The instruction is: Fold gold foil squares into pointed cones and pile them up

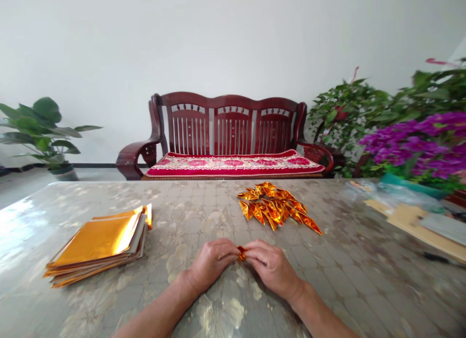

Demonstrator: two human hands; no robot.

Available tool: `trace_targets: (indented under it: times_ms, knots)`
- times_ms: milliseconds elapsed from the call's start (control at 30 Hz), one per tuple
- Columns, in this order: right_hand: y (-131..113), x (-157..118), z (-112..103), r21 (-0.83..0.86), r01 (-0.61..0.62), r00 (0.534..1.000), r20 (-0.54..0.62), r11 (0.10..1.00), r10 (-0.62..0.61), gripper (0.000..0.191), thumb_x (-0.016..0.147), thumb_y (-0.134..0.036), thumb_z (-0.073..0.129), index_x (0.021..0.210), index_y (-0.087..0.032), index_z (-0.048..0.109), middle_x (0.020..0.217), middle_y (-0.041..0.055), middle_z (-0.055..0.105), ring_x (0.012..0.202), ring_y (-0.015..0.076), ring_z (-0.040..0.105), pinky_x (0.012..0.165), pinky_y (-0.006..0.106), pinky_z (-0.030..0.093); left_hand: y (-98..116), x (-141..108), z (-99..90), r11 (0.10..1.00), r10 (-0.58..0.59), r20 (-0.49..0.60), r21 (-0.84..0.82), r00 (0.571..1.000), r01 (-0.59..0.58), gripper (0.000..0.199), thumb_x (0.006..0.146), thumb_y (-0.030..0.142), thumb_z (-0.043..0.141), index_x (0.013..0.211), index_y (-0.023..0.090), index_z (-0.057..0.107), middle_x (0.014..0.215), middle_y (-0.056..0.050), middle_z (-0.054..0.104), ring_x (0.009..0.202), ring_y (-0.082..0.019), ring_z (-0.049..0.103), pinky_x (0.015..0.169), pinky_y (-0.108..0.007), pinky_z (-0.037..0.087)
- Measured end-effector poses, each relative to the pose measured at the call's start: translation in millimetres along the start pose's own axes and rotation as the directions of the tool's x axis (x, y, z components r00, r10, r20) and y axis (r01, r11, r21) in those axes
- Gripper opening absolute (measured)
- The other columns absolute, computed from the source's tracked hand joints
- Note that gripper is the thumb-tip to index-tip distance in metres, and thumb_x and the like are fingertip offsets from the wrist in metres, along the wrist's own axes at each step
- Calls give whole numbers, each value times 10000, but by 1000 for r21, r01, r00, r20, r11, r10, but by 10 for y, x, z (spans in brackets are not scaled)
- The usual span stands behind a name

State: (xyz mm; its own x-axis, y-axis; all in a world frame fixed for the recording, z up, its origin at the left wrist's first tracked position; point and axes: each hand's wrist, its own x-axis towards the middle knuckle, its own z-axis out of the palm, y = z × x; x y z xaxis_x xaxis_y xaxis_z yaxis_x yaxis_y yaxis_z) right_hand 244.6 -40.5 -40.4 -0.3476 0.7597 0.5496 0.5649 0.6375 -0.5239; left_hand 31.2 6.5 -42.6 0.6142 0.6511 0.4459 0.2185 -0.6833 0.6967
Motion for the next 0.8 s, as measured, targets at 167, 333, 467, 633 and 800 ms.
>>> trace_targets:
  times_ms: [167,333,467,633,800]
  knots:
    - [-38,17,7,15,6,1000,4,1000,-7,201,941,-169,566,978,-240,750,944,48,742,849,155,695,771,260,563,1,-4,12,1000,-8,12,-8,1000,8,257,970,357,548,949,234,773,880,-50,754,831,-162,690,784,-260,541]
    - [-62,25,9,48,-11,1000,2,999,11,207,936,-160,565,958,-236,756,936,48,743,849,154,696,779,254,558,43,-2,25,1000,-28,-3,-13,1000,28,235,959,333,569,913,231,775,851,-43,755,811,-161,693,763,-252,534]
    - [-79,17,22,74,-49,999,-17,996,51,205,915,-140,584,917,-242,761,897,36,739,821,148,691,759,242,549,52,-1,43,999,-41,-13,-19,999,41,192,938,294,600,878,237,773,824,-20,750,795,-153,695,744,-229,524]
    - [-106,15,46,86,-81,994,-62,993,86,199,864,-97,620,845,-239,757,843,20,731,784,142,686,725,228,541,18,-12,92,999,-40,-13,1,999,40,203,933,291,599,826,235,761,779,-15,735,754,-151,684,716,-223,514]
    - [-151,26,66,111,-106,989,-90,988,116,201,832,-70,627,772,-227,738,789,14,714,741,134,672,693,215,524,26,-20,130,997,-81,-28,15,996,82,170,895,197,628,761,215,731,751,-1,715,732,-138,677,694,-201,495]
